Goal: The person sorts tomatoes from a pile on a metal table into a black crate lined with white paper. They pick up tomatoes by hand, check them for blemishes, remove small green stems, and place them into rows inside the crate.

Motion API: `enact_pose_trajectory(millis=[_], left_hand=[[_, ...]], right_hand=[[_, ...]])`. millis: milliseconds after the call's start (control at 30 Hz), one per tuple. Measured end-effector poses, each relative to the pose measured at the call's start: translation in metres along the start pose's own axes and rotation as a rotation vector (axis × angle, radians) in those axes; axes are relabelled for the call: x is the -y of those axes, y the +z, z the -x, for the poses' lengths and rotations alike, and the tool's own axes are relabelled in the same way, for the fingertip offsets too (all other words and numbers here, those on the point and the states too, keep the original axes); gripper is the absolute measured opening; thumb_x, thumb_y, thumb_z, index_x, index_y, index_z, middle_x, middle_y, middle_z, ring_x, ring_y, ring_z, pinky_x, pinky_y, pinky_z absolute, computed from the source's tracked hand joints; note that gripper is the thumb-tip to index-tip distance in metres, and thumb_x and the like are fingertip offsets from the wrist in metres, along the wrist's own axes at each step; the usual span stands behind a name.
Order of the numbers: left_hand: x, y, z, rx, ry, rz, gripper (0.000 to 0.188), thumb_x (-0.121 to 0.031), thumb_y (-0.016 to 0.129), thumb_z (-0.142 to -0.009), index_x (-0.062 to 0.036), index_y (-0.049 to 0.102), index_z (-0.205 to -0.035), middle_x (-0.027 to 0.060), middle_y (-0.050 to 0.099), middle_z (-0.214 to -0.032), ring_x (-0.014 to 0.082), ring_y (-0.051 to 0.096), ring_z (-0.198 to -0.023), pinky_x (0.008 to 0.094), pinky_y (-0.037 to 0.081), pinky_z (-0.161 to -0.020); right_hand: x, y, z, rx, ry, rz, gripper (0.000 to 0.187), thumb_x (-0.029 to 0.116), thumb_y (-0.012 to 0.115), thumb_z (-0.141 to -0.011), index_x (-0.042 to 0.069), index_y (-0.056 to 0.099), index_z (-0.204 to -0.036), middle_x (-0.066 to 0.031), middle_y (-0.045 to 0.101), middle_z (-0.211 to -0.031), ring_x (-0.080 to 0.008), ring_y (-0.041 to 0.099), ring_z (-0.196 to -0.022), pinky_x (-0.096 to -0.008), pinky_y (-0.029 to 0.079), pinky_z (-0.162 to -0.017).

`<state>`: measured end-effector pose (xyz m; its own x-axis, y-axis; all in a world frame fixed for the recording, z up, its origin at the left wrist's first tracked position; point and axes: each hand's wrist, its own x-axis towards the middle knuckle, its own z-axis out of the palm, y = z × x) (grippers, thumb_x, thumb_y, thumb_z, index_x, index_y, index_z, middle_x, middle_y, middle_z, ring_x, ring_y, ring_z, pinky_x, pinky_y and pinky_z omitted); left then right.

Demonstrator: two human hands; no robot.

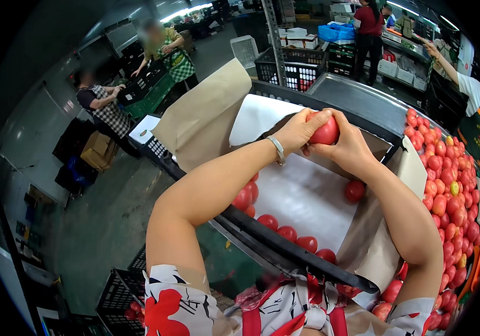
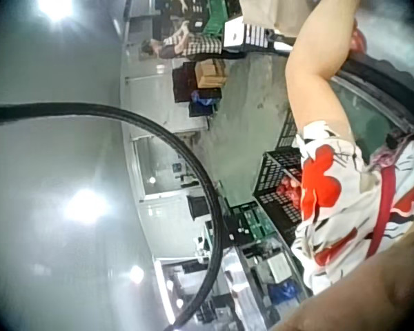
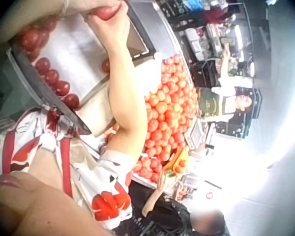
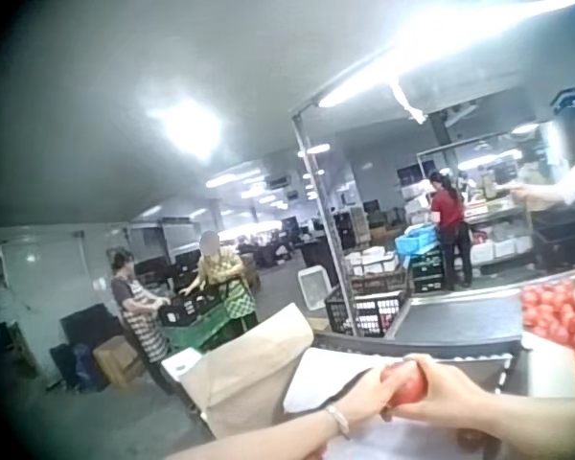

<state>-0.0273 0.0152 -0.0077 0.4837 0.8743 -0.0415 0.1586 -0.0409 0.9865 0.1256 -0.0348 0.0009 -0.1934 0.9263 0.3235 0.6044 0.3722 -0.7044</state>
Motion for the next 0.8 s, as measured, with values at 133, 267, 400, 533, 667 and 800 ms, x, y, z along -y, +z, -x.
enact_pose_trajectory(millis=[133,267,400,533,667,800], left_hand=[[0.003,0.003,-0.001,0.0,0.059,-0.1,0.064,-0.052,0.065,-0.073,-0.0041,0.042,-0.108,0.0086,0.056,-0.086,0.0115,0.056,-0.057,0.0221,0.046,-0.043],[0.001,0.005,0.0,0.015,0.071,-0.152,0.066,-0.043,0.074,-0.067,-0.0036,0.041,-0.11,0.0082,0.055,-0.089,0.0124,0.057,-0.066,0.023,0.048,-0.045],[-0.001,-0.001,0.003,0.037,0.071,-0.172,0.066,-0.04,0.074,-0.066,-0.0043,0.041,-0.11,0.0079,0.055,-0.09,0.0134,0.057,-0.067,0.0238,0.048,-0.046],[-0.005,0.002,0.0,0.001,0.102,-0.226,0.054,-0.033,0.072,-0.069,-0.0063,0.045,-0.107,0.0072,0.055,-0.086,0.0126,0.057,-0.065,0.0236,0.047,-0.048],[-0.005,0.006,-0.007,0.029,0.146,-0.222,0.044,-0.026,0.07,-0.069,-0.0056,0.049,-0.102,0.0064,0.057,-0.083,0.0119,0.055,-0.061,0.0235,0.045,-0.049],[0.007,-0.01,0.0,-0.05,0.079,-0.136,0.039,-0.024,0.065,-0.076,-0.0071,0.044,-0.104,0.0067,0.055,-0.082,0.0119,0.056,-0.059,0.0215,0.045,-0.044]], right_hand=[[-0.004,-0.001,0.0,-0.002,-0.008,0.039,0.074,0.029,0.074,-0.063,0.0,0.041,-0.123,-0.0208,0.058,-0.106,-0.0317,0.058,-0.099,-0.0352,0.045,-0.085],[-0.007,-0.002,-0.001,0.008,0.003,0.024,0.07,0.023,0.072,-0.065,0.0,0.04,-0.123,-0.0209,0.058,-0.106,-0.0318,0.057,-0.1,-0.0354,0.045,-0.085],[-0.009,0.003,-0.004,-0.008,-0.019,0.046,0.068,0.021,0.072,-0.066,-0.001,0.04,-0.123,-0.0208,0.059,-0.105,-0.0321,0.058,-0.099,-0.0352,0.045,-0.085],[-0.007,-0.004,-0.002,-0.02,-0.03,-0.015,0.072,0.023,0.075,-0.062,-0.001,0.042,-0.121,-0.0203,0.059,-0.105,-0.0306,0.059,-0.096,-0.0351,0.046,-0.083],[-0.021,-0.003,-0.004,-0.025,-0.096,-0.023,0.067,0.032,0.077,-0.058,0.004,0.049,-0.112,-0.0171,0.061,-0.097,-0.0309,0.06,-0.09,-0.0373,0.048,-0.077],[-0.019,0.011,-0.011,0.017,-0.121,-0.052,0.066,0.027,0.074,-0.059,0.002,0.047,-0.113,-0.0205,0.06,-0.099,-0.0354,0.057,-0.093,-0.0397,0.046,-0.08]])
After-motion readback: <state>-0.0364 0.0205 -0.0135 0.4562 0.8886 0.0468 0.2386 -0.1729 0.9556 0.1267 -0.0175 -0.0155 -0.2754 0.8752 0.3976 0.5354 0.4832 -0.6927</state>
